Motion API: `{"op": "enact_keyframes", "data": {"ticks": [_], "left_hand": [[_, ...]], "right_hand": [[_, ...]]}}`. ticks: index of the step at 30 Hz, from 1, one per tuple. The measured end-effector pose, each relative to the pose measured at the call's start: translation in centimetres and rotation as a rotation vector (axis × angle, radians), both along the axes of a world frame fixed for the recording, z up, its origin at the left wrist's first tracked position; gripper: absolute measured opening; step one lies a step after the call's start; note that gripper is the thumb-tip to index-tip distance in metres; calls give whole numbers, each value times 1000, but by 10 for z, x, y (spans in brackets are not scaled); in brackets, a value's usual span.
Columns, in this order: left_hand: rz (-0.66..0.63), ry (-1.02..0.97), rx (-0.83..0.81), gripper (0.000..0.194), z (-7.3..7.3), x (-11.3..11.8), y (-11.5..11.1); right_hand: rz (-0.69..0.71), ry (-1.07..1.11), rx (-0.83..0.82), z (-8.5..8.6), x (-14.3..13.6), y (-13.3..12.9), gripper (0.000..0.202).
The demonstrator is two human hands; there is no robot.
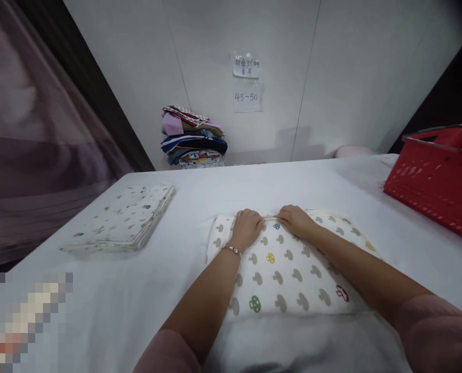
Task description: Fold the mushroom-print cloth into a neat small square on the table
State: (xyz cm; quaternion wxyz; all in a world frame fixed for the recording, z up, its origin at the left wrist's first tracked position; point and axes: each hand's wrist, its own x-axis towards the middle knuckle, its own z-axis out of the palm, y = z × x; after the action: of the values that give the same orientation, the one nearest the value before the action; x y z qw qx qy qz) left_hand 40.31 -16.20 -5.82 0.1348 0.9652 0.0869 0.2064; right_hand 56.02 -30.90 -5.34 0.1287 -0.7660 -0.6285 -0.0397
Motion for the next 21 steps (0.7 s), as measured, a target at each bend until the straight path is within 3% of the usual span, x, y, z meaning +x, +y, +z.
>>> {"op": "enact_keyframes", "data": {"ticks": [8, 16, 21], "left_hand": [[53, 12, -13, 27, -3, 2, 0], [128, 130, -49, 26, 9, 14, 10], [187, 189, -80, 25, 1, 23, 13]], "right_hand": [[-33, 118, -33, 6, 3, 0, 25], [-80, 227, -54, 9, 15, 13, 24], [-163, 210, -71, 2, 12, 18, 25]]}}
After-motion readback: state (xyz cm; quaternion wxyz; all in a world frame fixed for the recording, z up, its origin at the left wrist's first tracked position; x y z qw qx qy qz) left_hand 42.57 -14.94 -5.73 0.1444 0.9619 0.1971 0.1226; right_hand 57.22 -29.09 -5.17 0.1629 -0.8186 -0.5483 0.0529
